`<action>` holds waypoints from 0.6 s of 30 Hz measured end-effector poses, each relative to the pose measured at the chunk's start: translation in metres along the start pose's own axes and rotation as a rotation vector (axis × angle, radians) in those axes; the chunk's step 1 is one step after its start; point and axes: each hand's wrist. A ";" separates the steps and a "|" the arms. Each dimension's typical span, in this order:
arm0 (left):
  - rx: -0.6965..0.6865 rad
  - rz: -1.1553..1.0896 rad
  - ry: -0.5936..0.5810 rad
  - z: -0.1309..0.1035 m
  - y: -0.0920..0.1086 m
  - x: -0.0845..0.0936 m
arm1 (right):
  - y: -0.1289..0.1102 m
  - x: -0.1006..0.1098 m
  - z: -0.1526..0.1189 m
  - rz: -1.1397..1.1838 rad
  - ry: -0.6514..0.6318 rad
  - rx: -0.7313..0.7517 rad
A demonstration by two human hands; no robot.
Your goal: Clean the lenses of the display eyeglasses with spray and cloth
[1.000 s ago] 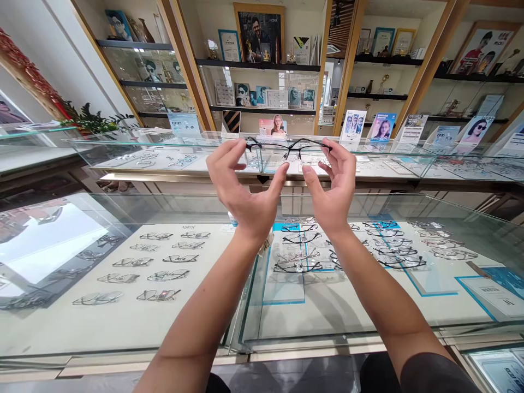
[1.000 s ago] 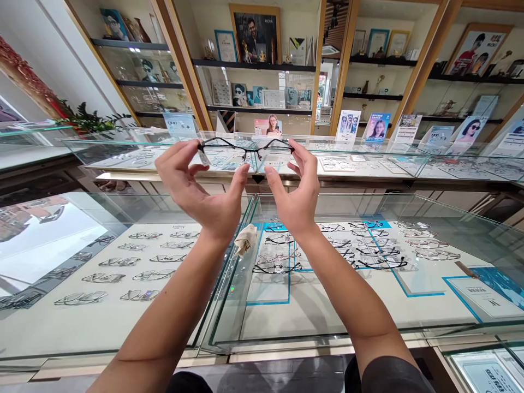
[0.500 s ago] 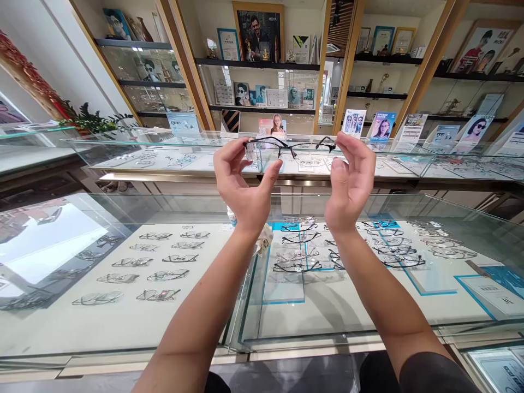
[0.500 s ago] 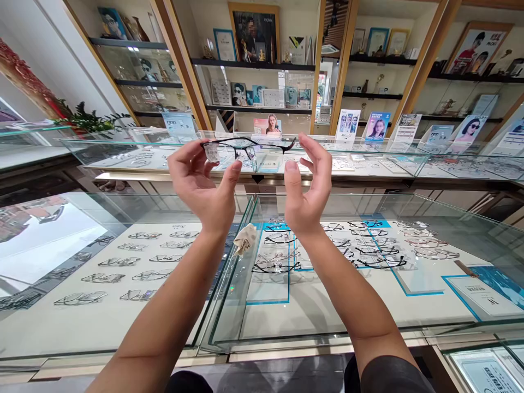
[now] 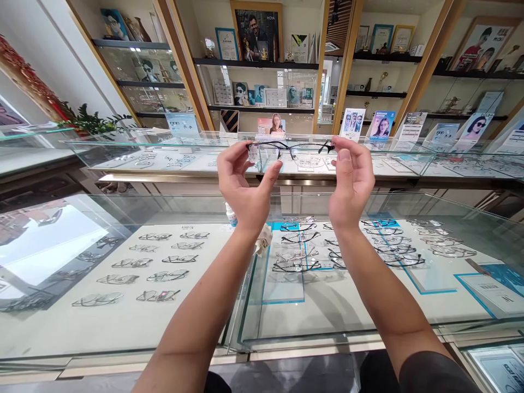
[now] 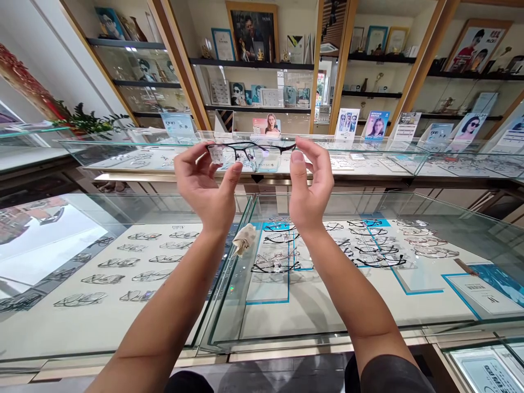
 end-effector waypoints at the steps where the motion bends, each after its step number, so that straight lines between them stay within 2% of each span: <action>1: 0.003 -0.003 -0.001 0.000 -0.001 0.000 | 0.001 0.000 0.001 0.011 0.003 -0.020; 5: 0.012 0.022 0.029 -0.001 0.003 0.002 | 0.010 -0.004 0.004 0.153 -0.025 -0.158; 10: -0.050 0.157 0.088 0.002 0.021 0.007 | 0.019 -0.009 0.009 0.286 -0.147 -0.361; 14: -0.106 0.213 0.085 0.003 0.032 0.009 | 0.023 -0.012 0.010 0.346 -0.174 -0.444; 18: -0.125 0.211 0.074 0.003 0.036 0.010 | 0.026 -0.015 0.010 0.380 -0.204 -0.482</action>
Point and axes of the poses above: each hand's wrist, its own z-axis towards the middle knuckle, its own x-axis out of the back of the hand, y = z × x, and after that the axes turned 6 degrees about -x, right-handed
